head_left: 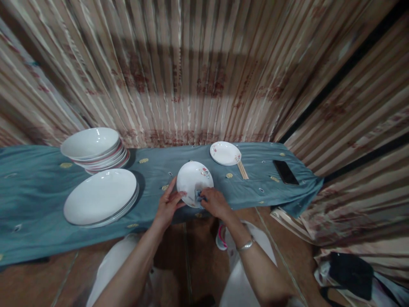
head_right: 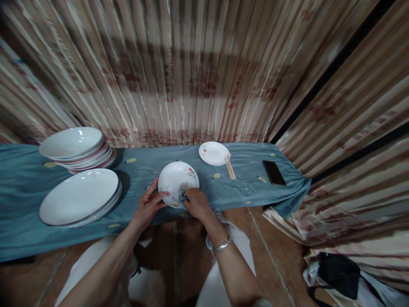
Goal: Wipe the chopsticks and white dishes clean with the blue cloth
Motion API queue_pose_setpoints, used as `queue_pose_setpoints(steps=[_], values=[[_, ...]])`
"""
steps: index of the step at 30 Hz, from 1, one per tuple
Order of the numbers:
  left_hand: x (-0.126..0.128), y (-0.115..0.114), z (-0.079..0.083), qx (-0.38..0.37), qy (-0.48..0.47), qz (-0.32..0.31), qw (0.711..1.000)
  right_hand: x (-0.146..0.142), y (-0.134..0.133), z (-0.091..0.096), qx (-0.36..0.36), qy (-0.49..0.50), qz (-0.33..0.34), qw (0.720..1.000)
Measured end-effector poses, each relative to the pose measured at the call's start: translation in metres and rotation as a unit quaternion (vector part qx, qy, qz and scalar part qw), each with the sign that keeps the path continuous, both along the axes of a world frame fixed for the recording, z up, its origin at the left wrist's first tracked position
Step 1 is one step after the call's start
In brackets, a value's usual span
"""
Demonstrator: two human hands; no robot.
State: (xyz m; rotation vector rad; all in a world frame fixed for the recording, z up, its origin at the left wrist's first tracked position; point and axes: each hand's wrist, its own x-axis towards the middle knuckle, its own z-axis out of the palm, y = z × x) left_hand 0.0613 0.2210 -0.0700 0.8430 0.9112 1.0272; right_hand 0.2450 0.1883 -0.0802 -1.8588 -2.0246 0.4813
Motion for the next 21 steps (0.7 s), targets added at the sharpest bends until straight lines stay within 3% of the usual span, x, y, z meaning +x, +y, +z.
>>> queue_pose_setpoints(steps=[4,10,15,21], values=[[0.001,0.001,0.0,-0.001,0.005,0.003,1.0,0.002,0.01,-0.006,0.037,-0.051,-0.066,0.996],[0.0,0.0,0.0,-0.005,0.009,0.0,1.0,0.004,0.037,-0.017,0.121,-0.031,-0.114,0.986],[0.0,-0.002,0.002,-0.003,-0.003,-0.009,1.0,-0.006,0.058,-0.028,0.195,0.061,-0.111,0.973],[-0.001,-0.002,0.0,-0.008,-0.015,-0.009,1.0,-0.024,0.074,-0.027,0.202,0.121,-0.088,0.968]])
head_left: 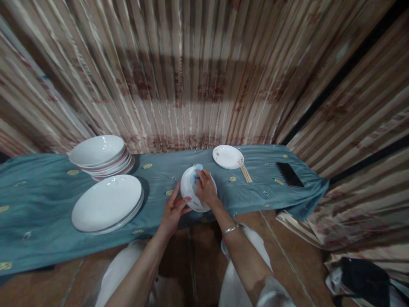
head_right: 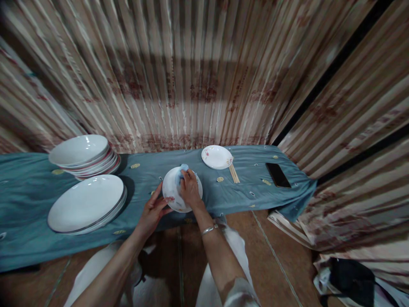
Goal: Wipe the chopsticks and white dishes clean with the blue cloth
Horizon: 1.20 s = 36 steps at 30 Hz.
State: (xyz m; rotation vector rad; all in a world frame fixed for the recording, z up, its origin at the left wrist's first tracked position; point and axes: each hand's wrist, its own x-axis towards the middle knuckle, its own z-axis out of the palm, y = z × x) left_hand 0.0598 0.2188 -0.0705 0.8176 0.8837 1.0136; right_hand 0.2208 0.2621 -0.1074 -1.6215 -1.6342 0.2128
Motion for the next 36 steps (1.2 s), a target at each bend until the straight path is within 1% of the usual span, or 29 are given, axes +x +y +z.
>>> queue_pose_setpoints(steps=[6,11,16,20,25,29,32,36], values=[[-0.001,0.0,-0.002,0.004,-0.005,0.002,1.0,-0.015,0.0,0.009,0.022,0.064,0.057,0.996],[-0.002,0.001,-0.006,0.008,-0.008,0.0,1.0,-0.028,-0.013,0.02,-0.001,0.119,0.106,0.987],[-0.004,0.0,-0.009,0.005,-0.017,0.002,1.0,-0.034,-0.028,0.032,-0.033,0.194,0.165,0.967],[-0.004,-0.001,-0.008,-0.01,-0.032,-0.003,0.999,-0.032,-0.038,0.038,-0.06,0.236,0.18,0.953],[-0.005,-0.003,-0.003,-0.013,-0.028,0.002,1.0,-0.03,-0.046,0.039,-0.091,0.283,0.18,0.938],[-0.007,-0.004,-0.002,-0.01,-0.034,-0.008,0.999,-0.028,-0.054,0.039,-0.101,0.263,0.173,0.944],[-0.009,-0.003,-0.004,-0.016,-0.054,-0.017,0.998,-0.025,-0.063,0.041,-0.111,0.22,0.178,0.953],[-0.01,-0.002,-0.004,-0.02,-0.059,-0.006,0.998,-0.017,-0.078,0.042,-0.113,0.146,0.203,0.962]])
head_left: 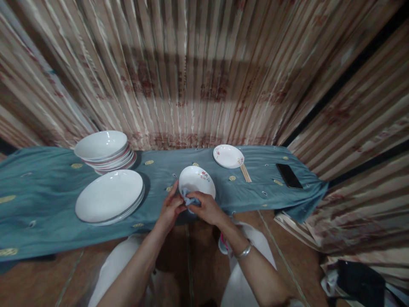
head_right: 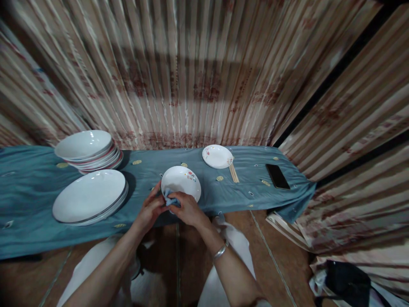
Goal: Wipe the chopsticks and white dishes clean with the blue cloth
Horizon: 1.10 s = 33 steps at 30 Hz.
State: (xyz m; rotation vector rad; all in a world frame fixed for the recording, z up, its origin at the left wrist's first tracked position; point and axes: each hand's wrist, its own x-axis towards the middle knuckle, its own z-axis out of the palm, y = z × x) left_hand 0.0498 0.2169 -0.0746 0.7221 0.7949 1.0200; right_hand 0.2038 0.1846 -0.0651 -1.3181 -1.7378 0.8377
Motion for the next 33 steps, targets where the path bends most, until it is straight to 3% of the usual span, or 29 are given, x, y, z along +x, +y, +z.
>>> queue_pose_setpoints(steps=[6,17,27,33], values=[[0.001,-0.001,0.004,0.01,0.018,0.0,1.0,0.018,-0.013,-0.009,0.026,-0.113,0.042,0.992],[0.004,0.001,0.008,-0.004,0.015,0.014,1.0,0.043,-0.02,-0.016,0.04,-0.281,0.006,0.959],[0.009,0.001,0.008,-0.003,0.051,0.028,0.998,0.064,-0.014,-0.026,-0.012,-0.296,-0.046,0.954],[0.01,-0.002,0.01,0.012,0.066,0.01,0.998,0.073,0.005,-0.04,0.0,-0.29,-0.145,0.946]])
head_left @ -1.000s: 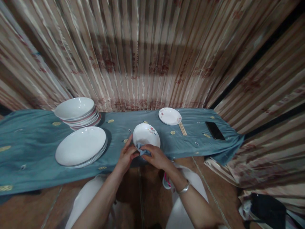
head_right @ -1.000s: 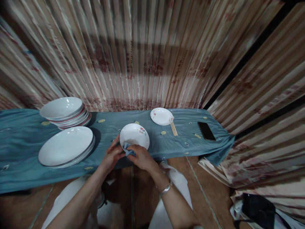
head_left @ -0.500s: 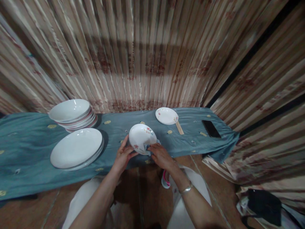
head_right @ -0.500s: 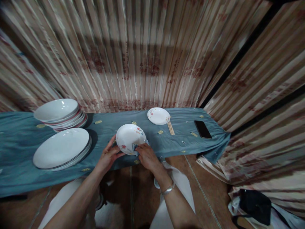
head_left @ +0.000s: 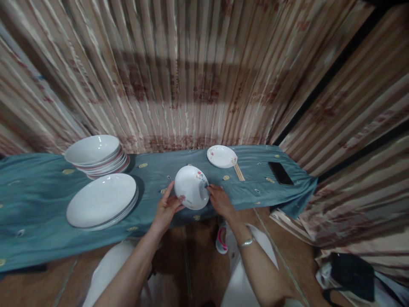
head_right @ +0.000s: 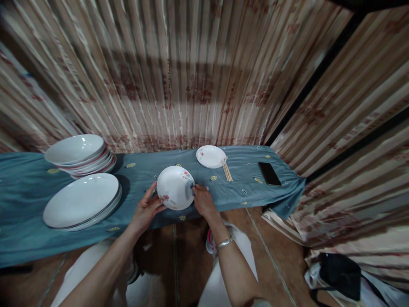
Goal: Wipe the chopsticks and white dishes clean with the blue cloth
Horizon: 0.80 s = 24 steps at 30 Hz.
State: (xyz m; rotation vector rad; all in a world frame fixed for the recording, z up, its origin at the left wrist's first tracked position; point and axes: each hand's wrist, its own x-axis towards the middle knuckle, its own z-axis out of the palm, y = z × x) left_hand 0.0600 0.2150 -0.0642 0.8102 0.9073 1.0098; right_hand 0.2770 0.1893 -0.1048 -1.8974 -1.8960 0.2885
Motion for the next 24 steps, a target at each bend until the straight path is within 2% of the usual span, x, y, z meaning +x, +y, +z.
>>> queue_pose_setpoints(steps=[7,14,19,24], values=[[0.002,-0.004,0.001,0.03,0.009,-0.017,0.999,0.0,0.031,-0.019,0.093,0.065,-0.072,0.991],[0.004,-0.007,0.003,0.047,0.02,-0.025,0.998,-0.001,0.061,-0.018,0.127,0.142,-0.11,0.976],[0.004,-0.007,0.001,0.053,0.017,-0.026,0.998,-0.014,0.075,-0.007,0.136,0.171,-0.092,0.971],[0.004,-0.008,0.003,0.047,0.018,-0.023,0.998,-0.029,0.079,0.007,0.148,0.204,-0.017,0.968]])
